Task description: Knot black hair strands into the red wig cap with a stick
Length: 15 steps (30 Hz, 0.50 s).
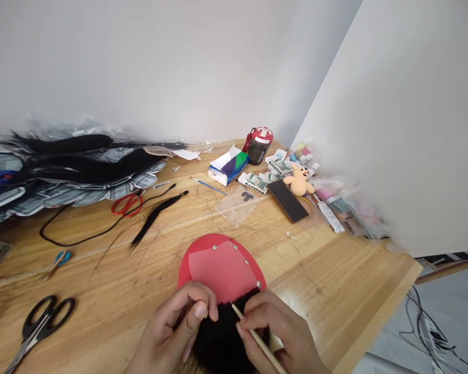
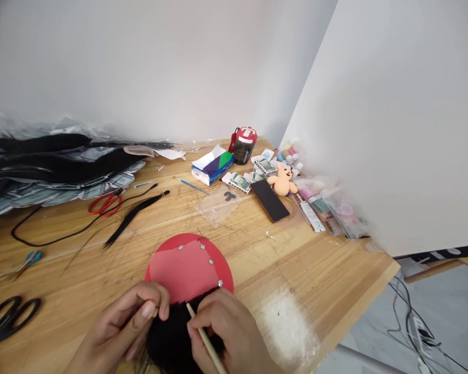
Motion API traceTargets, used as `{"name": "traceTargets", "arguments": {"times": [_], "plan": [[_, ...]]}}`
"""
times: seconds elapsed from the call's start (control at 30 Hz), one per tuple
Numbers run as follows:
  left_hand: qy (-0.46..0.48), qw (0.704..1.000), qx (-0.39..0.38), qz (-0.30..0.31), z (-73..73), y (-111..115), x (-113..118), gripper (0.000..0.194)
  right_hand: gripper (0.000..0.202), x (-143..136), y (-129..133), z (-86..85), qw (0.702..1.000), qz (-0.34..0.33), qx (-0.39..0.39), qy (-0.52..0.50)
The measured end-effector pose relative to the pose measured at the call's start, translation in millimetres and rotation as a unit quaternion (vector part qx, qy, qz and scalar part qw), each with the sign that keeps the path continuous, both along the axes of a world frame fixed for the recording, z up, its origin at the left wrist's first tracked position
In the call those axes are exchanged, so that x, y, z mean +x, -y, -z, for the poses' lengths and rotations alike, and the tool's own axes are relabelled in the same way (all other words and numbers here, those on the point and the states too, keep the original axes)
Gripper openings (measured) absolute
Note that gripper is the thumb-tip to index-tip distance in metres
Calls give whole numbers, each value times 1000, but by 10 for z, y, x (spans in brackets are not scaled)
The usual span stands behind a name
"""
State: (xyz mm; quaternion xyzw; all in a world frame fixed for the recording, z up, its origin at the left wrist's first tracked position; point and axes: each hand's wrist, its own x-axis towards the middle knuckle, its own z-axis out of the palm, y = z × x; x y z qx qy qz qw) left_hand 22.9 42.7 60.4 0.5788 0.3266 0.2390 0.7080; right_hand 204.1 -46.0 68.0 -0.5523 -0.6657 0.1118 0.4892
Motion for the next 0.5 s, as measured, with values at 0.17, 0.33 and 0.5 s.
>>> {"name": "traceTargets", "arguments": {"times": [0.17, 0.33, 0.5], "plan": [[15, 994, 96, -55, 14, 80, 38, 26, 20, -38, 32, 1, 982, 34, 86, 167], [-9, 953, 294, -74, 10, 15, -71, 18, 22, -107, 76, 77, 996, 66, 55, 28], [-49, 888, 448, -88, -26, -34, -130, 20, 24, -122, 55, 21, 993, 97, 11, -73]]}}
